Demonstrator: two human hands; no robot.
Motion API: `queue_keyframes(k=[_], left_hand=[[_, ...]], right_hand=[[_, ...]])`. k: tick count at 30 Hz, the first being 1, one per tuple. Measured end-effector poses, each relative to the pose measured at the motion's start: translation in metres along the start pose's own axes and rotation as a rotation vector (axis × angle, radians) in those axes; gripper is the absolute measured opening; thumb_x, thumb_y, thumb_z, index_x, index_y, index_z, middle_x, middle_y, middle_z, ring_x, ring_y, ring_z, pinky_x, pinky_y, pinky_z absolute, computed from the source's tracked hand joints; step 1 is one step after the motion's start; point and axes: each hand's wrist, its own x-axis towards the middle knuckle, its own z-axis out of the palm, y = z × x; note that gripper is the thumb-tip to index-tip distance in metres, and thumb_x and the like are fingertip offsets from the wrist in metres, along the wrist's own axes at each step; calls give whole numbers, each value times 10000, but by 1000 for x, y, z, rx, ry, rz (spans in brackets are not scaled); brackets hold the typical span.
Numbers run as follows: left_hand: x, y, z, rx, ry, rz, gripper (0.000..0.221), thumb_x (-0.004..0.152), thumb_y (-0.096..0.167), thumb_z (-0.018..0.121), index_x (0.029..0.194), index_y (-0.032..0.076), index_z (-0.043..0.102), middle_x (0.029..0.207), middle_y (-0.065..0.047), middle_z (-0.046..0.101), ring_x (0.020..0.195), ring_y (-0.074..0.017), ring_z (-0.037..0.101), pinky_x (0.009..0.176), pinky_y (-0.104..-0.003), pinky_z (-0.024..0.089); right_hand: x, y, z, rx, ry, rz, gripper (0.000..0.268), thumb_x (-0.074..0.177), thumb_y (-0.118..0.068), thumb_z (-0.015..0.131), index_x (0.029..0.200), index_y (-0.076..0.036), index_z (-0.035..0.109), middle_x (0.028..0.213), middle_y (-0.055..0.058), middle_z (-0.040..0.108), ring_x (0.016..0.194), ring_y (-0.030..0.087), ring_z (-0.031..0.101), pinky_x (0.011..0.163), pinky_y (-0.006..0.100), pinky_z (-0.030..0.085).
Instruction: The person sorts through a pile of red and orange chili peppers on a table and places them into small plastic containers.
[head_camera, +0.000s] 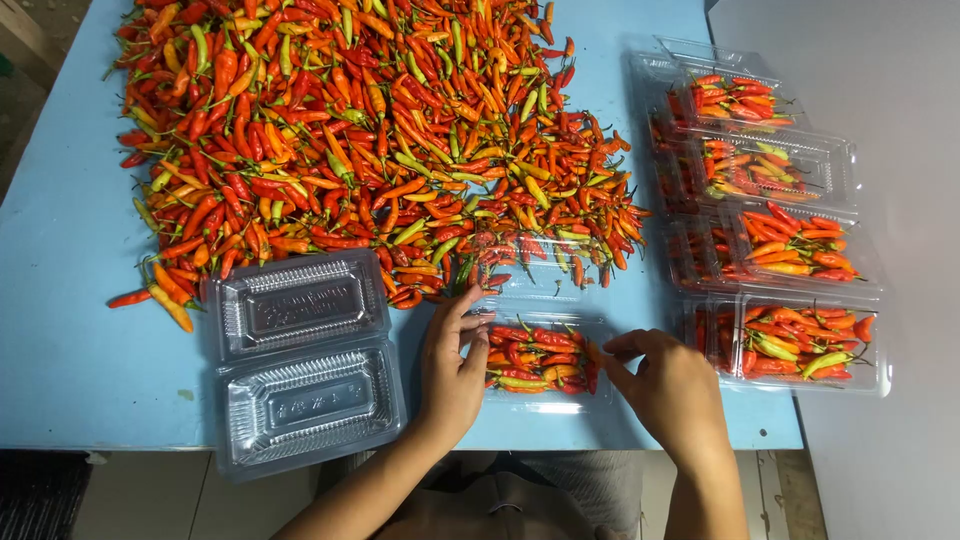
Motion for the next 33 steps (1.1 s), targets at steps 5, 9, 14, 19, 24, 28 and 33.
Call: queue_keyframes(k=[5,9,14,19,24,28,33], left_hand=[[1,3,0,-12,-1,2,502,953,-80,486,1424,88,527,1346,-107,609,1096,-211,718,969,-314,583],[1,4,0,-21,-5,-9,508,951,-87,487,1429,84,522,1351,-110,602,1112,-215,716,970,-314,582],[0,-1,0,-1,6,-3,500,951,-74,499,1426,77,528,1358,-118,602,1089,-212,722,948,-312,592],[0,2,0,-19,-2,-21,496,955,-82,495,1426,71,524,1358,-124,592,1117,-225,727,972,-318,590],[0,0,1,2,9,-1,494,957,-71,504,1426,83,525,1355,-116,596,1094,-208,721,961,-312,591],[-3,-2,0,8,9,14,494,958,-67,497,1429,83,524,1367,-124,589,1091,-213,735,960,-319,597],[0,-3,1,-4,16,19,512,949,-85,505,1429,91,528,1328,-117,604,1082,-202,732,944,-304,599]], right_hand=[[1,-1,11,2,-55,-3,253,797,-342,755,1045,-299,781,877,-109,804,736,174,737,680,373,508],[1,-8,19,13,110,-34,299,889,-460,707,1028,-201,758,824,-80,790,662,200,715,623,401,505],[3,-2,20,58,22,-10,171,870,-361,700,967,-254,791,847,-117,813,580,173,668,636,375,491],[7,9,11,97,89,-42,140,868,-272,734,989,-233,794,870,-81,769,576,173,612,636,381,467],[8,1,9,47,-32,-89,156,857,-299,734,980,-257,819,893,-52,754,683,173,719,646,354,489],[15,-6,1,68,25,-130,159,851,-264,736,990,-243,811,884,-47,747,595,180,663,649,362,485],[52,-33,-9,154,206,-261,176,886,-318,785,981,-170,779,933,-19,692,615,188,618,656,385,472]])
